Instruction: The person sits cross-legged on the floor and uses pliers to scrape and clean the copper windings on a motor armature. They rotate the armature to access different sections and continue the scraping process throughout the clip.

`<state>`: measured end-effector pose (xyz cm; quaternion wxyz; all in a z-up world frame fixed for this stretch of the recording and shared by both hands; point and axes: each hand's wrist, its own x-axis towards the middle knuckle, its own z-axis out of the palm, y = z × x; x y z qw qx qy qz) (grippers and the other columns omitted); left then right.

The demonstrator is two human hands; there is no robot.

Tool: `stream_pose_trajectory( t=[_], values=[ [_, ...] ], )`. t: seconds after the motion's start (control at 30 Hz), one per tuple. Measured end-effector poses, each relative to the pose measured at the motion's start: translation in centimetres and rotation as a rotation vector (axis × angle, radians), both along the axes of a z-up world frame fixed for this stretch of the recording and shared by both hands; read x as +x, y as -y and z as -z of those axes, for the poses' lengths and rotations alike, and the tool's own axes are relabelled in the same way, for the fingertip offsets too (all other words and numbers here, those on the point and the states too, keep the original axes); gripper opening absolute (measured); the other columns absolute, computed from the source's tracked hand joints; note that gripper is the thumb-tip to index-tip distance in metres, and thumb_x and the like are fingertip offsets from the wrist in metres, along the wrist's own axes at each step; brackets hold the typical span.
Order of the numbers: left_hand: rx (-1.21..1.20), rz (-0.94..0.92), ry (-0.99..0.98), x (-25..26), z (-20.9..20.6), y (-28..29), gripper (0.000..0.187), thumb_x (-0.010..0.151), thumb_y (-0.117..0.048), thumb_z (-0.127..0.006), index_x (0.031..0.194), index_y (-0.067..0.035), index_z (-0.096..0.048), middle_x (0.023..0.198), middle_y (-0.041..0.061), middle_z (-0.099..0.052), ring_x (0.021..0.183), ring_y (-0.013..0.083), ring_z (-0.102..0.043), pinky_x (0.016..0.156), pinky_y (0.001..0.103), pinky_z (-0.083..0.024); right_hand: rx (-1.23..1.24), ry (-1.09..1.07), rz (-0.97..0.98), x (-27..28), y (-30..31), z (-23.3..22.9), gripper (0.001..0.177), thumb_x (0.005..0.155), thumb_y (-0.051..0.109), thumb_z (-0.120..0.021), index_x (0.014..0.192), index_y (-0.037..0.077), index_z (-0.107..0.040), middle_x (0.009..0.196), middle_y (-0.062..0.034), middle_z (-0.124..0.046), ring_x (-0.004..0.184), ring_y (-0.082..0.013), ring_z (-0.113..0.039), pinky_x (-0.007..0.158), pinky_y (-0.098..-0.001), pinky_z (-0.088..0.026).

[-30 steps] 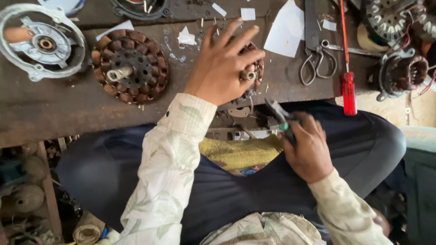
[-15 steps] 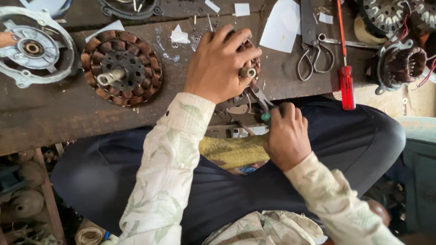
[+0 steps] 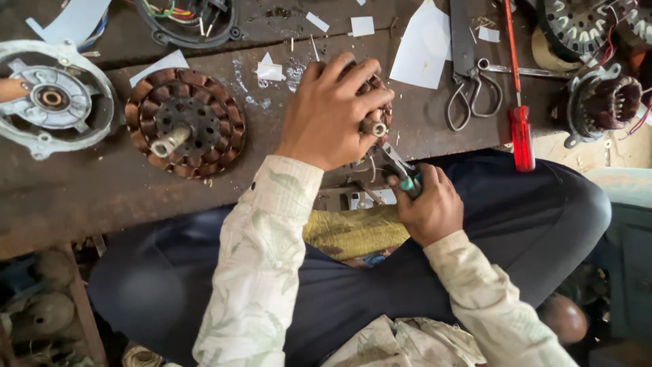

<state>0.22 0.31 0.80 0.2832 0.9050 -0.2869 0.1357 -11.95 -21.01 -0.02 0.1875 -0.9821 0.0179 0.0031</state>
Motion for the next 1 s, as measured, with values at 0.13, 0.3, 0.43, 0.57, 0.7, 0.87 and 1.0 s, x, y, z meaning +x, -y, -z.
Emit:
stream_pose_trajectory(
  t=[0.13, 0.3, 0.43, 0.57, 0.7, 0.87, 1.0],
  values=[
    [0.032, 0.057, -0.077, 0.6, -0.3, 0.0, 0.040, 0.074, -0.036, -0.084, 0.111, -0.020, -0.078, 0.135, 0.011, -0.064, 0.128, 0.0354, -0.055, 0.101, 0.058, -0.045, 0.203, -0.074, -0.069, 1.4, 1.0, 1.2, 0.032, 0.087, 0.026, -0.080, 0.099, -0.001, -0.067, 0.083, -0.0238, -0.067, 0.074, -0.0443, -0.065, 0.065, -0.0460, -0.053],
    [0.000, 0.073, -0.034, 0.9, 0.7, -0.1, 0.027, 0.084, -0.032, -0.080, 0.108, -0.022, -0.080, 0.135, 0.008, -0.066, 0.127, 0.0323, -0.056, 0.104, 0.055, -0.045, 0.262, -0.183, -0.074, 1.1, 3.3, 4.3, 0.028, 0.090, 0.024, -0.078, 0.095, -0.001, -0.067, 0.072, -0.0227, -0.064, 0.068, -0.0423, -0.064, 0.061, -0.0434, -0.051],
    [-0.023, 0.141, -0.057, 1.1, 1.1, -0.5, 0.021, 0.089, -0.026, -0.075, 0.109, -0.022, -0.081, 0.136, 0.006, -0.067, 0.130, 0.0340, -0.054, 0.104, 0.056, -0.045, 0.428, -0.314, -0.132, 2.0, 3.7, 6.6, 0.026, 0.091, 0.023, -0.078, 0.095, -0.001, -0.069, 0.065, -0.0204, -0.062, 0.062, -0.0421, -0.057, 0.057, -0.0423, -0.048],
    [-0.029, 0.129, -0.001, 1.3, 1.4, -1.0, 0.026, 0.088, -0.024, -0.074, 0.114, -0.024, -0.080, 0.141, 0.006, -0.065, 0.133, 0.0347, -0.053, 0.106, 0.058, -0.045, 0.370, -0.251, -0.116, 2.0, 3.4, 5.0, 0.026, 0.088, 0.022, -0.080, 0.095, 0.000, -0.069, 0.069, -0.0176, -0.066, 0.063, -0.0391, -0.061, 0.058, -0.0421, -0.049],
    [-0.011, 0.091, 0.017, 1.1, 1.4, -0.5, 0.026, 0.085, -0.029, -0.078, 0.110, -0.025, -0.080, 0.136, 0.006, -0.066, 0.128, 0.0358, -0.054, 0.101, 0.059, -0.044, 0.222, 0.004, -0.149, -0.1, 3.8, 0.5, 0.036, 0.074, 0.009, -0.074, 0.105, -0.006, -0.061, 0.094, -0.0234, -0.065, 0.082, -0.0423, -0.064, 0.071, -0.0460, -0.051],
    [0.017, 0.079, -0.021, 0.6, 0.5, -0.1, 0.024, 0.083, -0.028, -0.078, 0.107, -0.023, -0.080, 0.135, 0.004, -0.067, 0.127, 0.0310, -0.057, 0.098, 0.055, -0.047, 0.133, -0.113, -0.231, -0.7, 2.3, -2.0, 0.033, 0.071, 0.000, -0.064, 0.104, -0.002, -0.065, 0.117, -0.0207, -0.066, 0.106, -0.0431, -0.063, 0.089, -0.0475, -0.052],
    [0.066, 0.100, -0.058, 0.4, -0.1, 0.0, 0.024, 0.087, -0.031, -0.078, 0.109, -0.021, -0.080, 0.132, 0.005, -0.067, 0.125, 0.0302, -0.057, 0.100, 0.055, -0.047, 0.088, -0.087, -0.286, -0.1, 1.1, -3.0, 0.032, 0.070, -0.002, -0.059, 0.102, -0.002, -0.064, 0.119, -0.0218, -0.066, 0.104, -0.0443, -0.063, 0.088, -0.0493, -0.051]
  ],
)
